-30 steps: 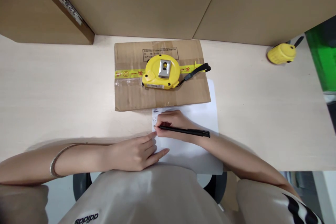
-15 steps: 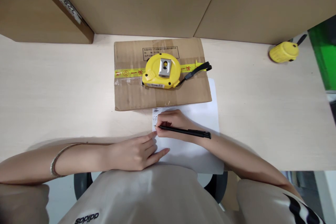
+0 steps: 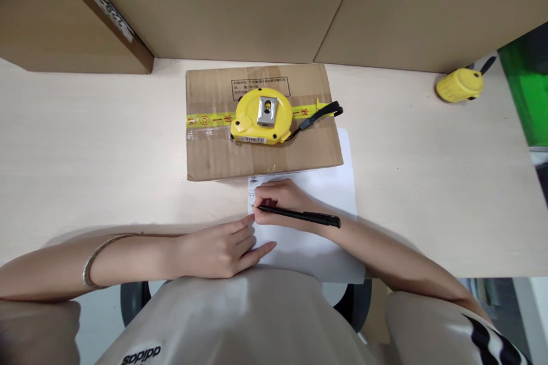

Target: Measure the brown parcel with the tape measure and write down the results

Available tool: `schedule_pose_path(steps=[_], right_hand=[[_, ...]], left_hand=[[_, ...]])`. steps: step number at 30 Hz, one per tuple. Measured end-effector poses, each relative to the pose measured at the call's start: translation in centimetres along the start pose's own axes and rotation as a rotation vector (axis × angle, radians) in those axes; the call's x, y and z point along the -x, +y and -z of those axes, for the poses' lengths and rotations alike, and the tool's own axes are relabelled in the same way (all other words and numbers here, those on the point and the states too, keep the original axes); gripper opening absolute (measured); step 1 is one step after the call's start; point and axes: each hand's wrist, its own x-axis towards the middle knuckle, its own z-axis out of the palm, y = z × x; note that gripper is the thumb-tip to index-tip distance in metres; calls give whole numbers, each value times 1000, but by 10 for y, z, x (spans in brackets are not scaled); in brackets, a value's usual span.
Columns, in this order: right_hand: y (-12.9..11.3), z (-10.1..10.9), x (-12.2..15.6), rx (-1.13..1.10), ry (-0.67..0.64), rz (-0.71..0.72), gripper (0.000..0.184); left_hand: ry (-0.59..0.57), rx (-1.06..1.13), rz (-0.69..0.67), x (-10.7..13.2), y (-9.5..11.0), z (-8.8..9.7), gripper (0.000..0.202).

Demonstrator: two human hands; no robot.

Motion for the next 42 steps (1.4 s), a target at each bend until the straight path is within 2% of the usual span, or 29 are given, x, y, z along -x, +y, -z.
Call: schedule_pose_path(steps=[8, 17, 42], right_hand=[[2, 4, 3, 4, 43, 68, 12], [5, 8, 5, 40, -22, 39, 11], [7, 5, 5, -9, -15, 21, 10]], left_hand=[[-1, -5, -1, 1, 1, -1, 39], [-21, 9, 0, 0, 0, 1, 40], [-9, -19, -3, 0, 0, -1, 40]])
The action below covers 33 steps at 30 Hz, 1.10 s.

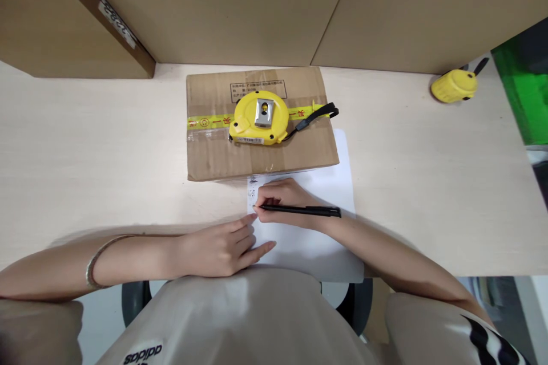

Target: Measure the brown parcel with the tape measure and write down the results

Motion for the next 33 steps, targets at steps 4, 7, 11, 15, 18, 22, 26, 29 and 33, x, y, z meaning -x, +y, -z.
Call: schedule_pose_path(steps=[4, 7, 11, 15, 18, 22, 26, 29, 33], right_hand=[[1, 0, -1, -5, 2, -2, 11], [0, 1, -2, -4, -6, 0, 10], [1, 1, -2, 6, -6, 6, 11], [2, 0, -2, 20, 0, 25, 12], [2, 0, -1, 22, -4, 19, 12], [0, 1, -2, 15, -10, 19, 14], [0, 2, -2, 5, -27, 36, 15], [2, 2, -2, 3, -19, 34, 14], [3, -1, -1, 8, 8, 0, 13]], left_hand=[[-2, 6, 7, -1, 0, 0, 39], [2, 7, 9, -1, 0, 0, 39], [3, 4, 11, 0, 0, 0, 39], [7, 4, 6, 0, 0, 0, 39], [4, 2, 11, -1, 0, 0, 39], [4, 2, 12, -1, 0, 0, 38], [4, 2, 9, 0, 0, -1, 39], [2, 3, 9, 0, 0, -1, 39], [6, 3, 10, 0, 0, -1, 40]])
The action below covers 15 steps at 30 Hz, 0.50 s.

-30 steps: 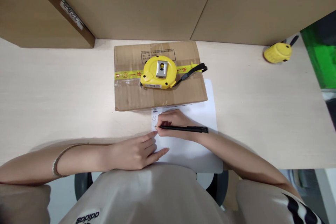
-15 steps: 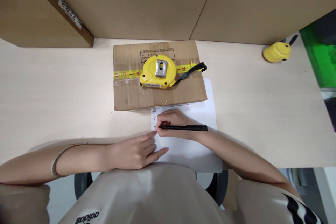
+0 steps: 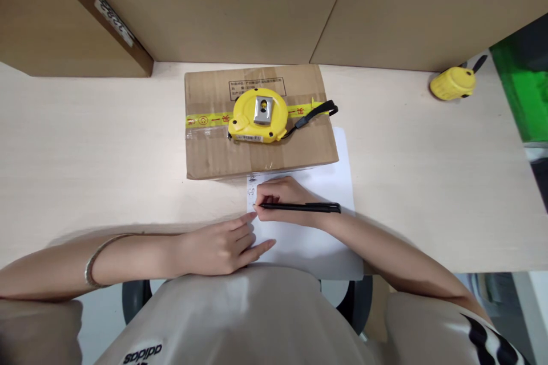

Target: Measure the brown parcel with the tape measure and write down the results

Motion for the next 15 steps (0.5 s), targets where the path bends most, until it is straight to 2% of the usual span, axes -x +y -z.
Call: schedule_pose_path(steps=[15], right_hand=[[0, 2, 0, -19, -36, 2, 11]], left_hand=[[-10, -13, 5, 0, 1, -1, 39]])
